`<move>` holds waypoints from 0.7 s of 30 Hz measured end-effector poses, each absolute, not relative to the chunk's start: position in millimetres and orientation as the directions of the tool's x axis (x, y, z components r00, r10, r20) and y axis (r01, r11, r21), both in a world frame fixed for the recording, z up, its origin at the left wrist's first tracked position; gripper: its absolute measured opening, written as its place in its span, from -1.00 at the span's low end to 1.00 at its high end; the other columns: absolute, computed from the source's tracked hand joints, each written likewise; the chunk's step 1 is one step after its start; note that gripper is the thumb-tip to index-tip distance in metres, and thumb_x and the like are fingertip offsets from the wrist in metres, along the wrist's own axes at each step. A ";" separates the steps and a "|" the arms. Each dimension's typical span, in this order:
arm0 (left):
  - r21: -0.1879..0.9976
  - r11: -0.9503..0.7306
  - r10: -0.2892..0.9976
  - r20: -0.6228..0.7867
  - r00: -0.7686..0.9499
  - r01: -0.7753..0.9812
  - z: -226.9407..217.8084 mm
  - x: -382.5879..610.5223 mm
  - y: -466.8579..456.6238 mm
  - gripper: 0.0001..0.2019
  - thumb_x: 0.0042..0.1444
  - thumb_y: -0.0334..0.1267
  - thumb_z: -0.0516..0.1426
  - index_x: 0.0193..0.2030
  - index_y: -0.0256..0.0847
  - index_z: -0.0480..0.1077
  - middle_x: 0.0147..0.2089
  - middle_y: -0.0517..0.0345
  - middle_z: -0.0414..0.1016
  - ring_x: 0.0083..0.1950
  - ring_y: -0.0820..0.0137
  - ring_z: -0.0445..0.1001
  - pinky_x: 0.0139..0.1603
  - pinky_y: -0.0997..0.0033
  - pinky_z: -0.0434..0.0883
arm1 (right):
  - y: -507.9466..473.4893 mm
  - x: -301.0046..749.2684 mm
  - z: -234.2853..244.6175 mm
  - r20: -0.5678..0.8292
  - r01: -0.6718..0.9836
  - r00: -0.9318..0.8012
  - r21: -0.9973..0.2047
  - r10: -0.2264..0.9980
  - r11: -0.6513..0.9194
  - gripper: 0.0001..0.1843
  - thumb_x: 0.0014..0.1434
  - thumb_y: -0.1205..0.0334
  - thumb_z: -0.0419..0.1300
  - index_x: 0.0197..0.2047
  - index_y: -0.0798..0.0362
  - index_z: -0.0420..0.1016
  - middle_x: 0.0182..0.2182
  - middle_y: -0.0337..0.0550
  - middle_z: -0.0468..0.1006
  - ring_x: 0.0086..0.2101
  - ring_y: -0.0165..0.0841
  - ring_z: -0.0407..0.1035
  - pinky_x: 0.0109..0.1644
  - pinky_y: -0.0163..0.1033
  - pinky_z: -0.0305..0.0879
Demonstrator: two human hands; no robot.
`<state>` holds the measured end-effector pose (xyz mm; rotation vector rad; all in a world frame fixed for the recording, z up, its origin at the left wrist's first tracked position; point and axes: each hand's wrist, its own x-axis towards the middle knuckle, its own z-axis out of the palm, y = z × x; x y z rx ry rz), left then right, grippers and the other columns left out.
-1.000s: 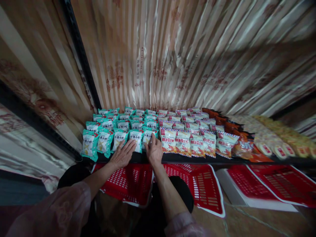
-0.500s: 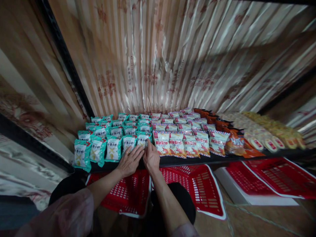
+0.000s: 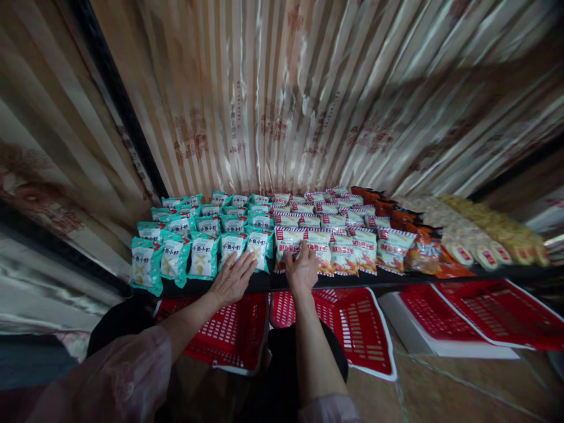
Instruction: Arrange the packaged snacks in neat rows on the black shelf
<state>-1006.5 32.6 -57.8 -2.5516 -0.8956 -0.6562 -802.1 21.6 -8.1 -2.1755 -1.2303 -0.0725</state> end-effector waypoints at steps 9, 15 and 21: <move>-0.164 -0.738 0.497 0.525 0.691 0.655 -58.1 -1006.9 32.4 -0.50 0.19 -0.33 -0.05 0.29 -0.30 0.10 0.36 0.00 0.04 0.40 0.25 -0.11 0.39 0.06 -0.19 | 28.3 -803.3 -12.3 0.311 0.772 0.594 -0.480 0.742 -0.417 -0.35 0.19 0.00 0.02 0.25 0.18 0.09 -0.12 0.15 0.41 -0.08 -0.03 0.29 -0.09 -0.04 0.21; -0.165 -0.739 0.496 0.522 0.694 0.653 -58.4 -1006.4 32.4 -0.51 0.20 -0.32 -0.05 0.29 -0.29 0.10 0.36 0.00 0.03 0.40 0.26 -0.09 0.39 0.07 -0.20 | 31.8 -808.7 -15.1 0.298 0.795 0.549 -0.475 0.781 -0.377 -0.33 0.19 0.00 0.03 0.27 0.17 0.07 -0.10 0.15 0.41 -0.09 -0.03 0.32 -0.11 -0.07 0.24; -0.168 -0.737 0.490 0.534 0.689 0.654 -56.8 -1006.1 31.5 -0.51 0.19 -0.33 -0.04 0.27 -0.31 0.12 0.36 -0.03 0.04 0.40 0.26 -0.10 0.39 0.09 -0.21 | 31.0 -811.6 -9.5 0.247 0.794 0.535 -0.473 0.808 -0.382 -0.33 0.18 0.01 0.05 0.28 0.14 0.07 -0.08 0.13 0.40 -0.08 -0.06 0.31 -0.09 -0.08 0.23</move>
